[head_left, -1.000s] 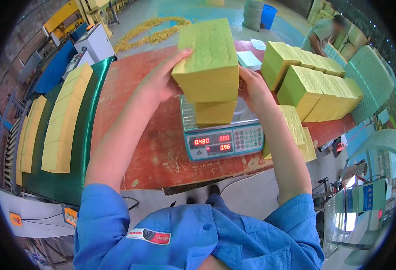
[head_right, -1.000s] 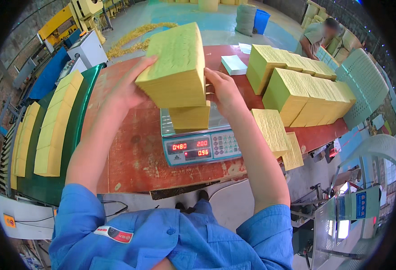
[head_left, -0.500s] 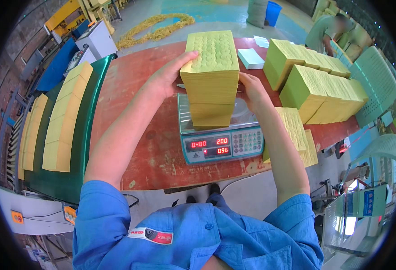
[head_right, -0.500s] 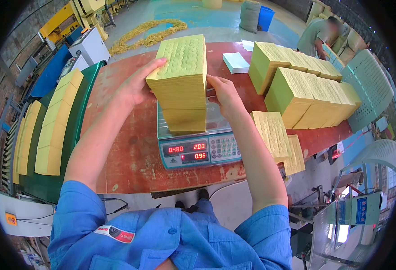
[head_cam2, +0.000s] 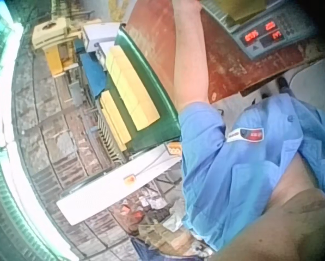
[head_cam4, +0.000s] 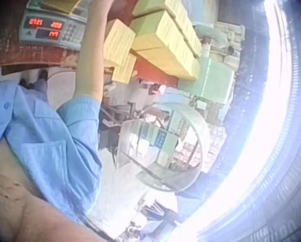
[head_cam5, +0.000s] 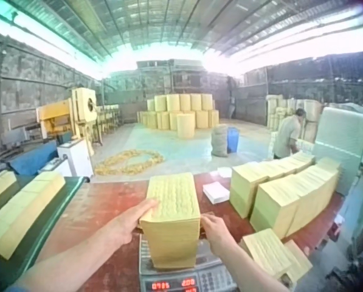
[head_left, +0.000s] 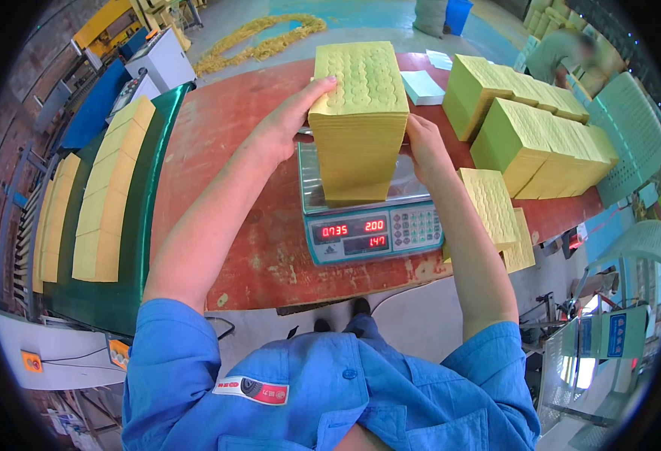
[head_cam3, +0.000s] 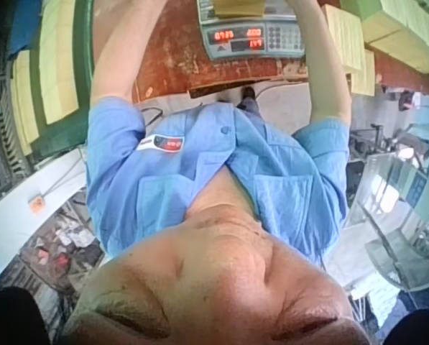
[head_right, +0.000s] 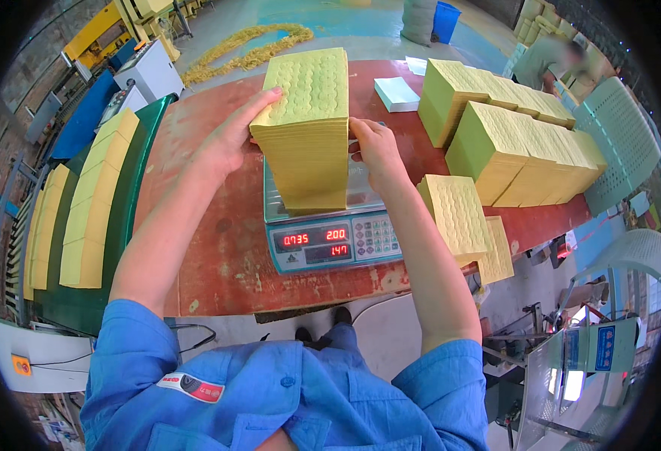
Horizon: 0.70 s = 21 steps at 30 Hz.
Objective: The recorder weighs stacks of yellow paper or foam sheets on a digital scale and kemudian stacks them on a nearby table.
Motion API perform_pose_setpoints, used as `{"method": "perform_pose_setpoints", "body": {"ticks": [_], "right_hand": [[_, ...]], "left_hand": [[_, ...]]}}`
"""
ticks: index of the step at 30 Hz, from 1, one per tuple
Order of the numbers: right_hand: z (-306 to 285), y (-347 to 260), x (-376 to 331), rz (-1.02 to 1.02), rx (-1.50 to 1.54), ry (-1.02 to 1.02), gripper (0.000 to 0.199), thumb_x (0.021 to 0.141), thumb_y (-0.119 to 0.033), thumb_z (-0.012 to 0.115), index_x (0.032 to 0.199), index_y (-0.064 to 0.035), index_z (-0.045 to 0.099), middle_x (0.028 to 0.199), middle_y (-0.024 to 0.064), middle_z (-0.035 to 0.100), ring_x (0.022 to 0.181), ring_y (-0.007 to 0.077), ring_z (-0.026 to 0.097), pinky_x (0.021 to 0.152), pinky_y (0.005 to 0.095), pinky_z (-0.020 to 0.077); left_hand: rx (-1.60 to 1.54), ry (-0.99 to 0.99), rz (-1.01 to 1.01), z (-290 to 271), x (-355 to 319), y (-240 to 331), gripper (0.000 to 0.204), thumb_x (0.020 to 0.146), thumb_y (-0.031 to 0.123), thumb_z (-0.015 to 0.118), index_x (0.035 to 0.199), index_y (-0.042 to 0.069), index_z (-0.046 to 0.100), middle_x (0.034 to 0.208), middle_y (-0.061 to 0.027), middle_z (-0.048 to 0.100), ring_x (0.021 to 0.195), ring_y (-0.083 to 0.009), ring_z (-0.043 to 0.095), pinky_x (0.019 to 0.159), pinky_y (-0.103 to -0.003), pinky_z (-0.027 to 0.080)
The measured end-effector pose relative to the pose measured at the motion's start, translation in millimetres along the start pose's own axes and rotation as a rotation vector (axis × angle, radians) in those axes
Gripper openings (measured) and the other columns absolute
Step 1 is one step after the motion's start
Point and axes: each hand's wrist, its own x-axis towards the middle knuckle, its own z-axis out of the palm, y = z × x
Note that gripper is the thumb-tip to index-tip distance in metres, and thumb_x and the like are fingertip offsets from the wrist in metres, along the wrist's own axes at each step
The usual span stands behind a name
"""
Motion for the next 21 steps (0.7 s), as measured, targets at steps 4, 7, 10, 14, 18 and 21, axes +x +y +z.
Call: {"method": "perform_pose_setpoints", "body": {"ticks": [4, 7, 10, 14, 18, 21], "right_hand": [[-4, 5, 0, 0.006, -0.011, 0.033, 0.032, 0.095, -0.026, 0.055, 0.108, -0.0015, 0.07, 0.088, 0.0011, 0.062, 0.072, 0.0094, 0.055, 0.064, 0.0251, 0.0413], [-4, 5, -3, 0.001, -0.051, 0.05, 0.033, 0.094, -0.027, 0.055, 0.109, -0.0009, 0.07, 0.093, 0.0014, 0.065, 0.076, 0.0112, 0.057, 0.066, 0.0264, 0.0438], [1, 11, -8, -0.015, -0.163, 0.103, 0.04, 0.096, -0.032, 0.055, 0.12, -0.002, 0.066, 0.11, 0.004, 0.065, 0.092, 0.0154, 0.06, 0.079, 0.0301, 0.0463], [-4, 52, 4, -0.092, 0.129, 0.085, 0.052, 0.1, -0.042, 0.049, 0.138, -0.0073, 0.051, 0.137, 0.0078, 0.052, 0.119, 0.0188, 0.051, 0.097, 0.0338, 0.0405], [3, 75, 16, -0.098, 0.199, 0.051, 0.062, 0.104, -0.049, 0.035, 0.153, -0.0106, 0.031, 0.153, 0.0091, 0.037, 0.135, 0.0204, 0.039, 0.109, 0.0342, 0.0319], [16, 61, 23, -0.089, 0.297, 0.051, 0.058, 0.096, -0.051, 0.053, 0.135, -0.0081, 0.053, 0.121, 0.008, 0.06, 0.104, 0.0172, 0.06, 0.084, 0.0322, 0.0514]], "left_hand": [[-0.001, 0.032, 0.036, 12, -3, -2, 0.056, 0.081, 0.067, 0.062, 0.11, 0.019, 0.063, 0.077, 0.0017, 0.055, 0.063, -0.0105, 0.042, 0.06, -0.029, 0.036], [-0.03, 0.023, 0.053, 5, 3, -8, 0.058, 0.086, 0.068, 0.055, 0.114, 0.018, 0.062, 0.08, 0.0013, 0.056, 0.065, -0.0105, 0.042, 0.063, -0.031, 0.037], [-0.057, -0.034, 0.054, -22, 16, -30, 0.072, 0.089, 0.073, 0.041, 0.131, 0.016, 0.053, 0.111, -0.0048, 0.054, 0.096, -0.0183, 0.044, 0.086, -0.041, 0.036], [-0.147, 0.101, 0.14, -19, 40, -88, 0.084, 0.092, 0.075, 0.029, 0.146, 0.012, 0.043, 0.137, -0.0113, 0.053, 0.131, -0.0251, 0.043, 0.109, -0.052, 0.027], [-0.496, 0.009, 0.096, 18, 37, -107, 0.066, 0.099, 0.057, 0.041, 0.145, 0.009, 0.041, 0.136, -0.0076, 0.053, 0.123, -0.0202, 0.051, 0.102, -0.04, 0.042], [-0.476, 0.029, 0.141, 31, 48, -117, 0.061, 0.098, 0.052, 0.047, 0.143, 0.011, 0.042, 0.131, -0.0058, 0.054, 0.117, -0.0187, 0.055, 0.095, -0.035, 0.048]]}}
